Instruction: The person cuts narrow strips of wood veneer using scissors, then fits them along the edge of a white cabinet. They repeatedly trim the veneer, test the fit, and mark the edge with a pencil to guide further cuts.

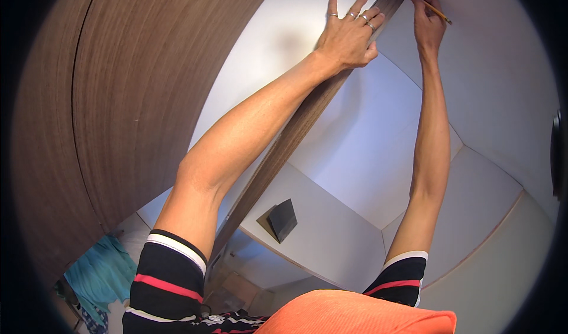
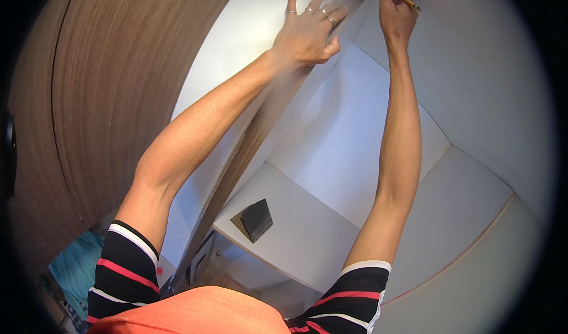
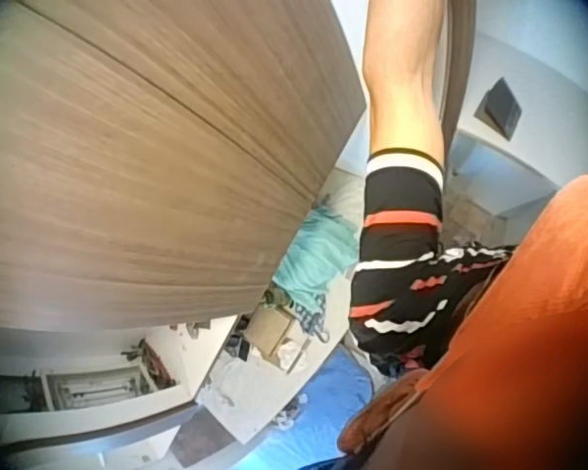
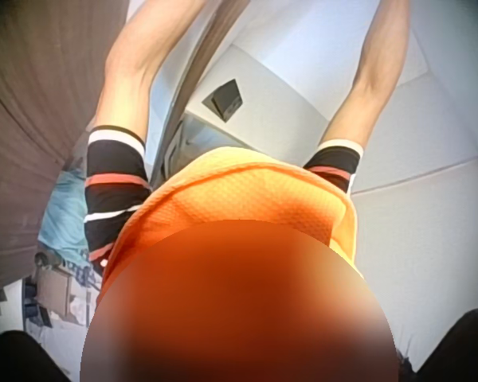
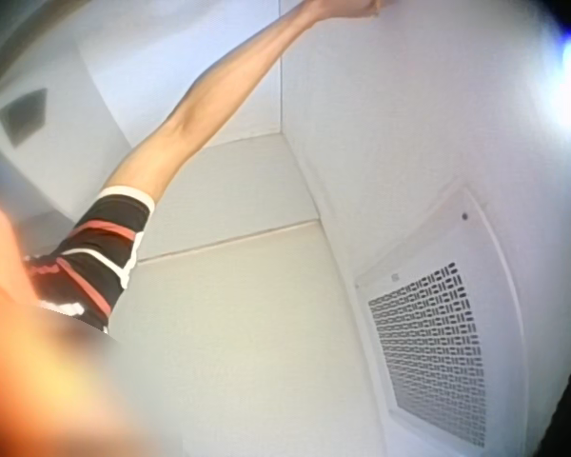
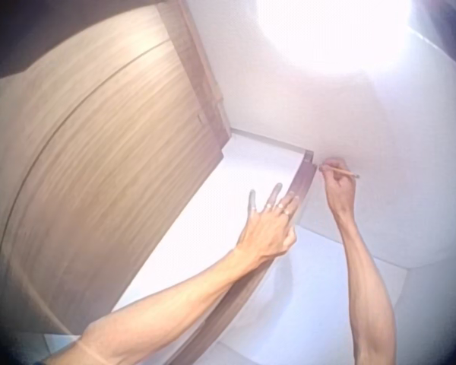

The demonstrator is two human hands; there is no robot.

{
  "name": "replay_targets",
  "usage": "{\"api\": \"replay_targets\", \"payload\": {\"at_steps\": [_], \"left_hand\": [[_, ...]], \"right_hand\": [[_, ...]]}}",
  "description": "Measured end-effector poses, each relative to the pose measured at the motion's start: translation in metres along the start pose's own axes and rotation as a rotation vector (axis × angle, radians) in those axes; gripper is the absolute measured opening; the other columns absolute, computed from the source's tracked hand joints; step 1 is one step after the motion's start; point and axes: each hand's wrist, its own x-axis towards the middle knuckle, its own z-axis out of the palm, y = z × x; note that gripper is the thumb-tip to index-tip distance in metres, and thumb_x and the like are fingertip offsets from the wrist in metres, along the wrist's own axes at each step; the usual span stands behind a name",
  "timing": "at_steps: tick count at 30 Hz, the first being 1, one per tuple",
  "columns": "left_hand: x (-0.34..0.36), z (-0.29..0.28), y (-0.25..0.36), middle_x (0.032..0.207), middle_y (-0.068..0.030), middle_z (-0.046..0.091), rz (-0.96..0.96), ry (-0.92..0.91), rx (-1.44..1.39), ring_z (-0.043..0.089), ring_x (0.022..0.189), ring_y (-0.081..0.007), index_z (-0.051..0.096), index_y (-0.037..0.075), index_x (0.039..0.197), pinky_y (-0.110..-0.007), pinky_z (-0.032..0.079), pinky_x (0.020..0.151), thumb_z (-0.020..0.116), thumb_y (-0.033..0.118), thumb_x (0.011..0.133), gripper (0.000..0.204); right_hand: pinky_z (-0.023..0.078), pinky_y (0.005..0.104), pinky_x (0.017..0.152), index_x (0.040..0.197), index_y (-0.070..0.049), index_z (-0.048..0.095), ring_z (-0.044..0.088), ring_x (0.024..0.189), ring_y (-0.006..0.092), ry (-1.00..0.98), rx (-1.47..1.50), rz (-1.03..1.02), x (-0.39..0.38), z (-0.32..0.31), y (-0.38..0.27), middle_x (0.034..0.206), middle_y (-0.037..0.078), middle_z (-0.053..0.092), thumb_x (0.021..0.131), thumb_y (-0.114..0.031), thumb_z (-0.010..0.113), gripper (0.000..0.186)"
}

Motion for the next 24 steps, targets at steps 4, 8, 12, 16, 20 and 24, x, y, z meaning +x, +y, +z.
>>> {"api": "replay_targets", "payload": {"at_steps": [4,8,12,16,20,24], "left_hand": [[0.0004,0.0015,-0.0001,0.147,-0.0059,0.051,-0.008,-0.024,0.006,0.029,0.150,-0.0272,0.054,0.011,0.143,-0.074,0.022,0.113,0.052,0.032,0.085,0.061],[0.0013,0.0009,0.0000,0.147,-0.0056,0.051,-0.005,-0.005,0.006,0.028,0.150,-0.0269,0.054,0.011,0.143,-0.074,0.022,0.113,0.053,0.032,0.085,0.062],[0.0015,0.0003,0.0000,0.147,-0.0057,0.051,-0.005,-0.011,0.013,0.029,0.150,-0.0269,0.053,0.011,0.143,-0.073,0.022,0.113,0.053,0.033,0.085,0.062],[0.0014,0.0003,0.0000,0.147,-0.0060,0.051,-0.005,-0.020,0.017,0.029,0.150,-0.0270,0.054,0.011,0.143,-0.074,0.022,0.113,0.053,0.033,0.085,0.062],[0.0019,0.0006,0.0003,0.147,-0.0060,0.052,-0.005,0.023,-0.002,0.029,0.150,-0.0269,0.054,0.011,0.142,-0.074,0.022,0.113,0.052,0.033,0.085,0.061],[0.0017,-0.0001,0.0001,0.147,-0.0060,0.052,-0.006,0.011,0.000,0.029,0.150,-0.0269,0.054,0.012,0.143,-0.074,0.022,0.113,0.052,0.032,0.085,0.061]], "right_hand": [[0.049,0.0279,0.092,0.112,-0.005,0.072,0.068,0.104,0.0158,0.016,-0.005,0.047,0.0006,0.0041,0.0019,0.108,0.007,0.076,0.097,-0.028,0.062,0.029],[0.049,0.0286,0.092,0.112,-0.005,0.072,0.068,0.103,0.0160,0.006,-0.033,0.059,0.0022,0.0049,0.0017,0.107,0.007,0.076,0.097,-0.029,0.062,0.030],[0.049,0.0291,0.092,0.113,-0.005,0.072,0.068,0.104,0.0166,0.008,-0.027,0.031,0.0032,0.0063,0.0008,0.107,0.008,0.076,0.097,-0.030,0.061,0.031],[0.049,0.0294,0.092,0.112,-0.005,0.072,0.068,0.104,0.0168,0.014,-0.027,0.020,0.0025,0.0075,-0.0003,0.106,0.007,0.076,0.097,-0.030,0.061,0.031],[0.049,0.0300,0.092,0.110,-0.005,0.074,0.068,0.103,0.0173,0.015,-0.050,0.027,0.0028,0.0080,-0.0019,0.105,0.007,0.076,0.096,-0.030,0.061,0.031],[0.050,0.0307,0.091,0.109,-0.006,0.074,0.068,0.103,0.0180,0.015,-0.072,0.016,0.0038,0.0082,-0.0031,0.104,0.007,0.076,0.096,-0.029,0.061,0.030]]}}
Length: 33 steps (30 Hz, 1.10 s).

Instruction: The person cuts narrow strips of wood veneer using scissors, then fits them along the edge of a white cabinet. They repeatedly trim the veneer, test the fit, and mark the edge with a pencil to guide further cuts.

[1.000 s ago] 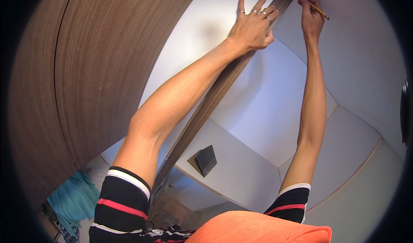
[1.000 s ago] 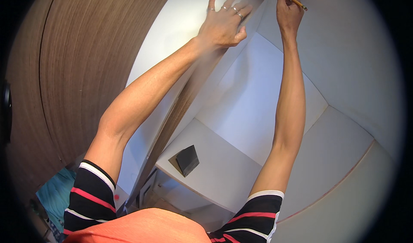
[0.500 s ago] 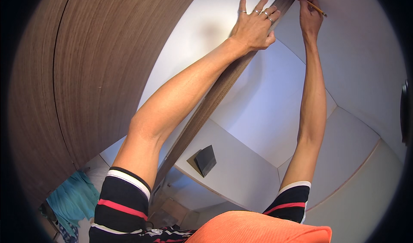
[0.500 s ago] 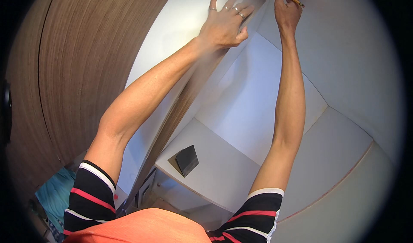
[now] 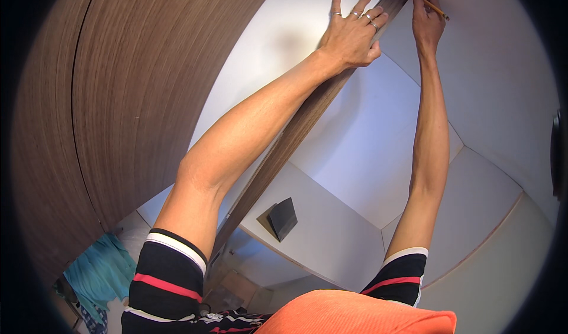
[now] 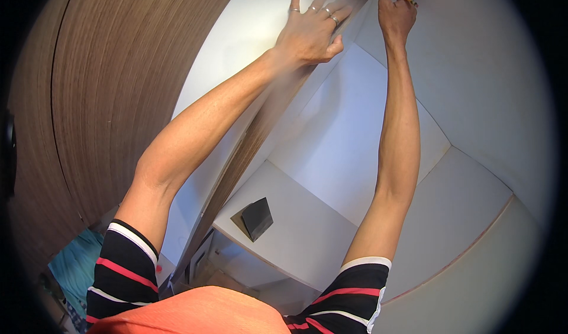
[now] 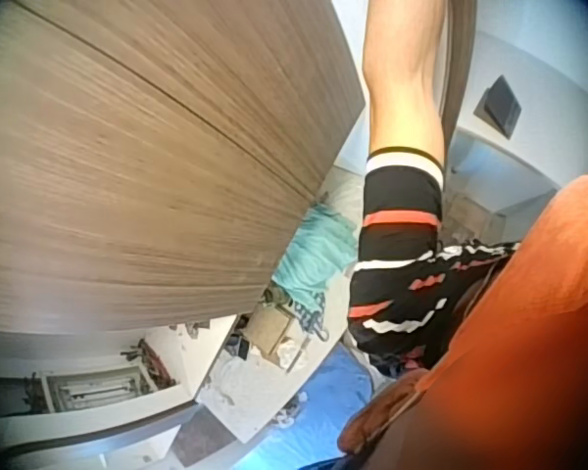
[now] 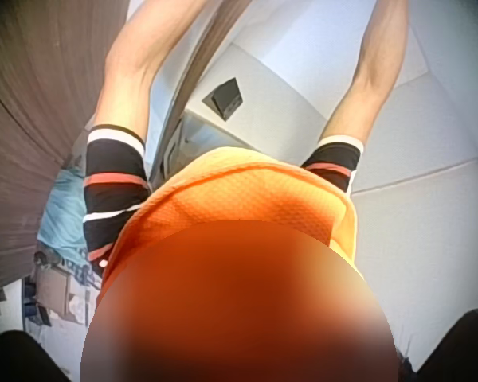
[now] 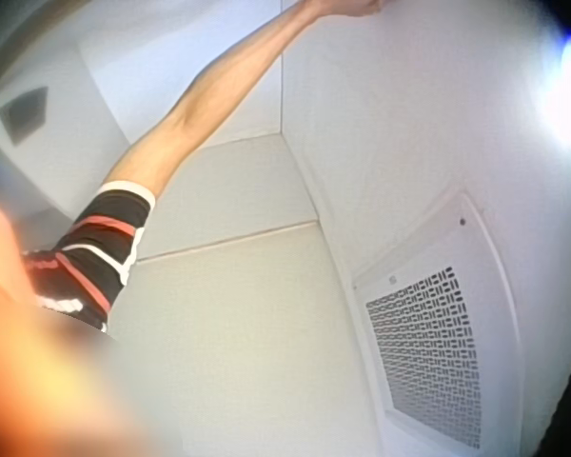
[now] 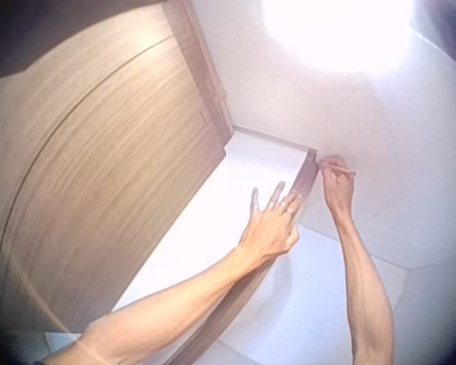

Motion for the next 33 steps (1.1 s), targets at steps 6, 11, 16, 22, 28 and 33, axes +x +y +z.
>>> {"api": "replay_targets", "payload": {"at_steps": [6,11,16,22,28,33], "left_hand": [[0.0002,-0.0006,-0.0001,0.147,-0.0057,0.052,-0.002,-0.009,0.012,0.029,0.150,-0.0268,0.054,0.012,0.144,-0.073,0.022,0.113,0.052,0.033,0.086,0.061],[0.0010,-0.0011,0.0001,0.147,-0.0056,0.052,0.003,-0.011,0.017,0.029,0.150,-0.0269,0.054,0.012,0.143,-0.073,0.023,0.113,0.053,0.033,0.086,0.061],[0.0012,-0.0008,0.0004,0.147,-0.0052,0.051,-0.002,-0.040,0.011,0.029,0.149,-0.0266,0.054,0.011,0.143,-0.073,0.022,0.113,0.054,0.032,0.086,0.061],[0.0013,0.0006,0.0002,0.147,-0.0049,0.051,-0.002,-0.039,0.008,0.028,0.150,-0.0262,0.054,0.011,0.143,-0.073,0.023,0.113,0.054,0.032,0.086,0.062],[0.0011,0.0005,0.0002,0.147,-0.0053,0.052,-0.011,-0.034,-0.007,0.029,0.150,-0.0268,0.053,0.011,0.143,-0.073,0.022,0.113,0.053,0.032,0.085,0.062],[0.0009,0.0007,0.0000,0.147,-0.0055,0.052,0.000,-0.005,-0.003,0.029,0.150,-0.0271,0.053,0.011,0.143,-0.073,0.022,0.113,0.053,0.032,0.085,0.061]], "right_hand": [[0.050,0.0307,0.091,0.109,-0.005,0.074,0.069,0.102,0.0178,-0.001,-0.023,-0.044,0.0016,0.0003,-0.0001,0.103,0.007,0.076,0.096,-0.028,0.061,0.029],[0.049,0.0302,0.092,0.109,-0.005,0.073,0.069,0.102,0.0173,-0.017,0.012,0.001,0.0038,0.0002,0.0015,0.104,0.006,0.076,0.096,-0.028,0.062,0.029],[0.049,0.0296,0.092,0.109,-0.003,0.072,0.069,0.102,0.0170,-0.024,0.015,-0.002,0.0052,0.0000,0.0035,0.103,0.007,0.077,0.097,-0.028,0.062,0.030],[0.049,0.0280,0.092,0.110,-0.002,0.071,0.070,0.102,0.0166,-0.031,0.038,0.003,0.0069,0.0008,0.0062,0.103,0.007,0.077,0.097,-0.026,0.062,0.029],[0.050,0.0278,0.091,0.109,-0.002,0.072,0.070,0.101,0.0159,-0.020,0.050,-0.007,0.0070,0.0020,0.0057,0.101,0.007,0.077,0.097,-0.026,0.063,0.028],[0.050,0.0278,0.090,0.108,-0.003,0.073,0.070,0.100,0.0160,0.004,-0.002,0.000,0.0054,0.0026,0.0019,0.101,0.006,0.077,0.097,-0.026,0.063,0.028]]}}
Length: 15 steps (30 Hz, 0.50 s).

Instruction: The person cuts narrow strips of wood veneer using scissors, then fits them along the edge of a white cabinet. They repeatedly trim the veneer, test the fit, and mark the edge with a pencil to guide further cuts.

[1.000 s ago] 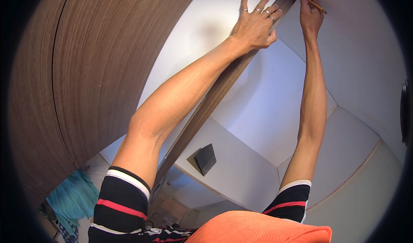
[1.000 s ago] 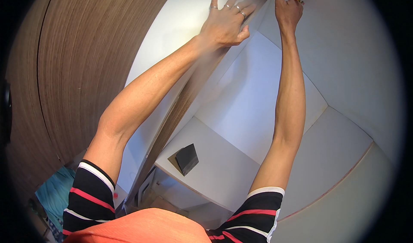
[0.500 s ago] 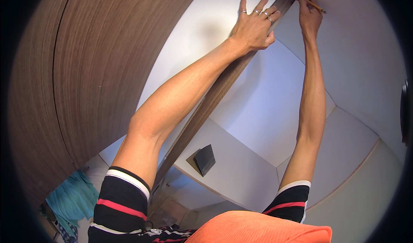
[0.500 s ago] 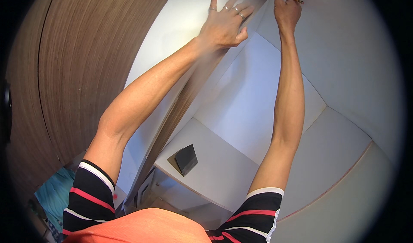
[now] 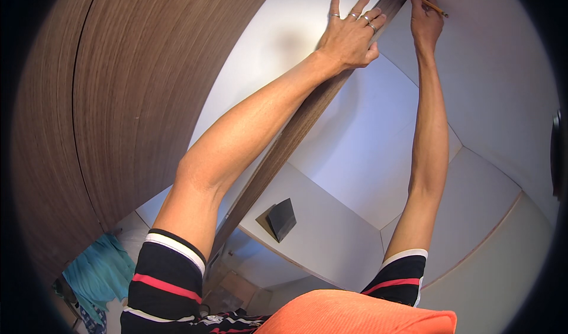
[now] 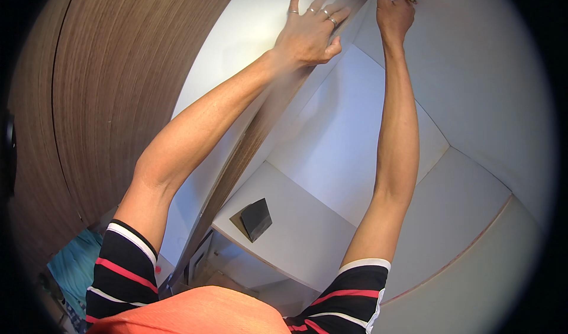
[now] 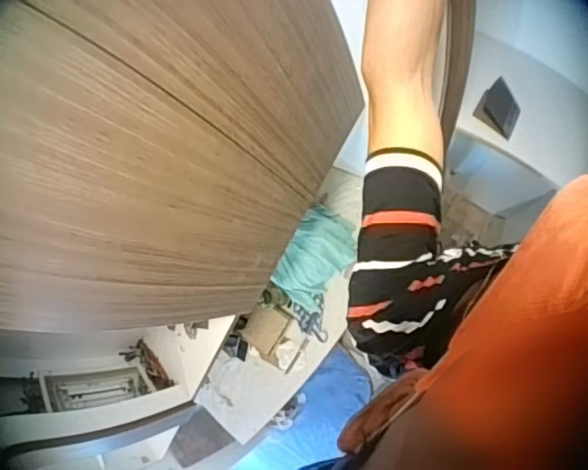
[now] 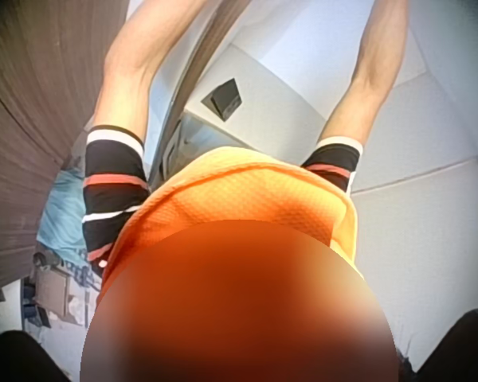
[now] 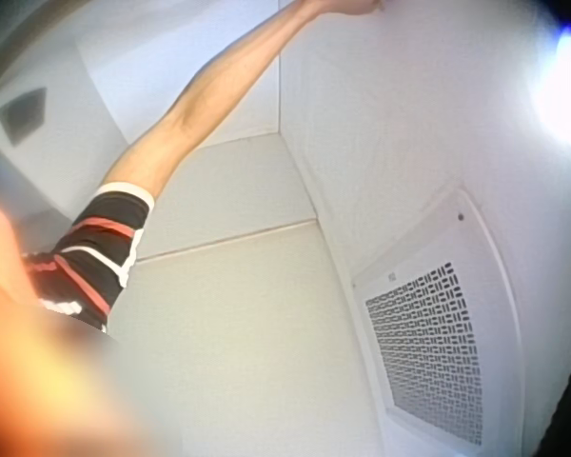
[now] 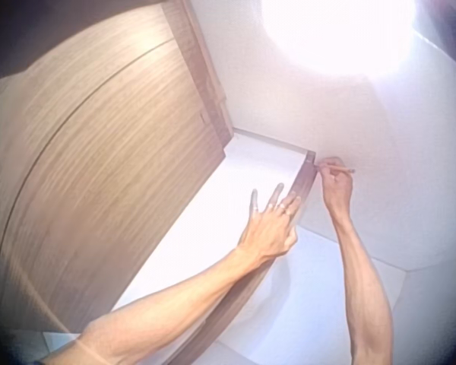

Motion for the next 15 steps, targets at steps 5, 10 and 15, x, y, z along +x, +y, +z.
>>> {"api": "replay_targets", "payload": {"at_steps": [5,10,15], "left_hand": [[-0.0003,-0.0004,-0.0003,0.147,-0.0055,0.051,-0.001,-0.002,-0.016,0.029,0.150,-0.0271,0.053,0.011,0.143,-0.073,0.021,0.114,0.053,0.032,0.085,0.062],[0.0005,-0.0008,0.0003,0.148,-0.0052,0.051,-0.009,-0.018,-0.005,0.029,0.150,-0.0268,0.053,0.011,0.144,-0.073,0.020,0.114,0.052,0.032,0.086,0.061],[-0.0001,-0.0007,0.0005,0.148,-0.0049,0.051,-0.005,0.002,-0.006,0.028,0.150,-0.0263,0.053,0.011,0.144,-0.073,0.020,0.114,0.053,0.032,0.086,0.061]], "right_hand": [[0.050,0.0282,0.091,0.108,-0.004,0.073,0.070,0.101,0.0165,-0.019,0.040,0.002,-0.0006,0.0000,-0.0024,0.102,0.006,0.077,0.097,-0.027,0.062,0.028],[0.050,0.0284,0.091,0.108,-0.003,0.073,0.070,0.102,0.0168,-0.015,0.011,-0.005,0.0002,-0.0006,-0.0020,0.102,0.006,0.077,0.097,-0.026,0.062,0.028],[0.049,0.0289,0.092,0.108,-0.003,0.073,0.070,0.103,0.0175,-0.012,0.102,-0.001,0.0007,0.0007,-0.0011,0.102,0.007,0.077,0.097,-0.027,0.062,0.028]]}}
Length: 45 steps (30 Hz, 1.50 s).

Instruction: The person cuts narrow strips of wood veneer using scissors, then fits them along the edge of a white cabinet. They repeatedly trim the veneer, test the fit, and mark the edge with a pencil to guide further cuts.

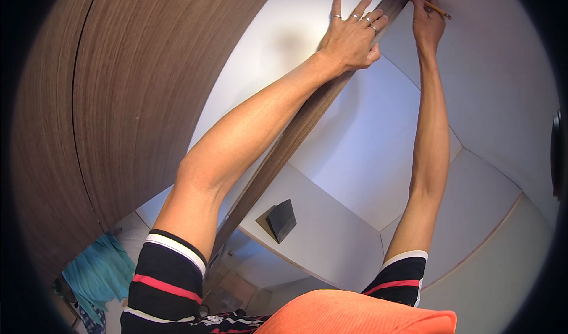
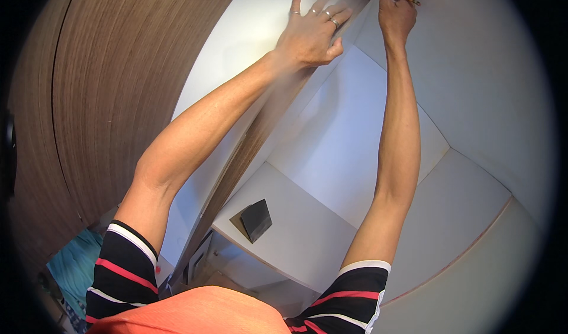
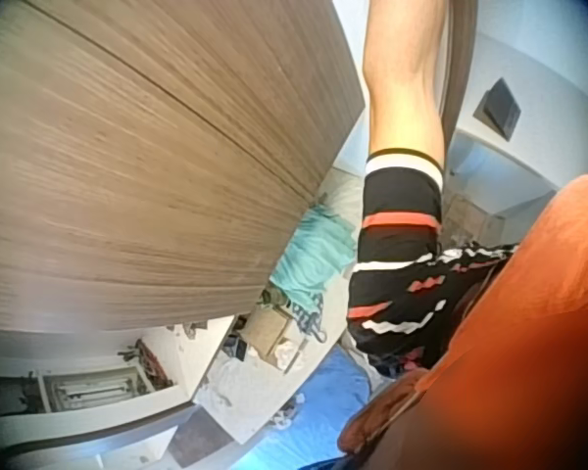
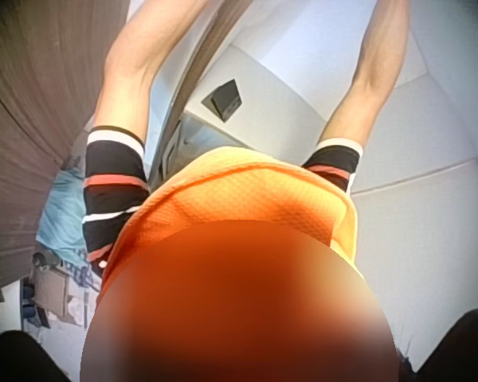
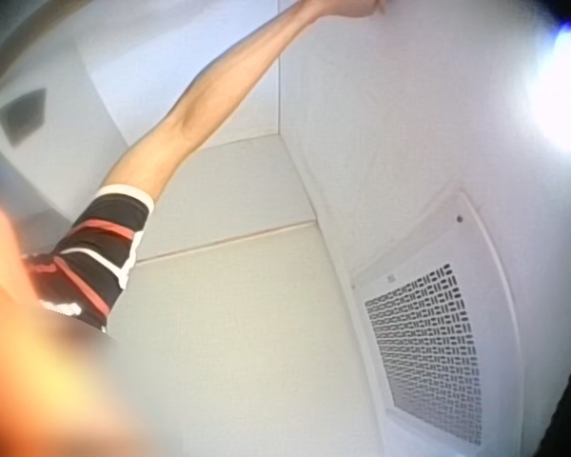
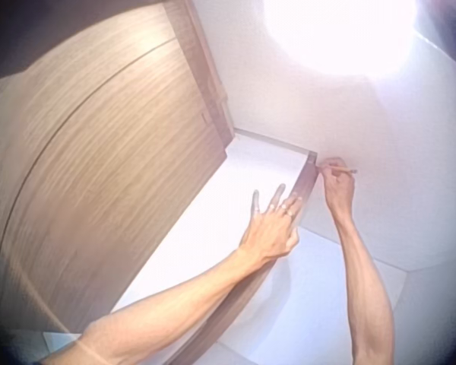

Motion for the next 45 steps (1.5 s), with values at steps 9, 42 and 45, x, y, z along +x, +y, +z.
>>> {"api": "replay_targets", "payload": {"at_steps": [9,42,45], "left_hand": [[0.0010,-0.0006,0.0000,0.148,-0.0044,0.051,0.001,-0.008,0.000,0.030,0.149,-0.0263,0.053,0.011,0.143,-0.073,0.021,0.114,0.054,0.032,0.085,0.062],[0.0001,0.0041,0.0011,0.148,-0.0026,0.051,-0.003,0.005,-0.018,0.030,0.149,-0.0255,0.054,0.012,0.143,-0.074,0.021,0.114,0.054,0.032,0.084,0.062],[-0.0001,0.0036,0.0011,0.149,-0.0027,0.050,-0.005,-0.004,-0.021,0.029,0.150,-0.0255,0.054,0.012,0.143,-0.074,0.020,0.114,0.054,0.032,0.084,0.063]], "right_hand": [[0.049,0.0291,0.092,0.108,-0.003,0.073,0.070,0.103,0.0172,0.006,-0.093,0.025,0.0003,-0.0003,-0.0027,0.103,0.007,0.077,0.096,-0.028,0.062,0.030],[0.049,0.0286,0.093,0.109,-0.001,0.071,0.070,0.102,0.0173,0.028,-0.040,0.036,-0.0010,0.0010,0.0035,0.101,0.008,0.077,0.096,-0.027,0.062,0.030],[0.048,0.0286,0.094,0.109,0.000,0.071,0.070,0.102,0.0179,0.019,-0.051,0.045,-0.0025,0.0008,0.0007,0.102,0.010,0.076,0.096,-0.026,0.061,0.031]]}}
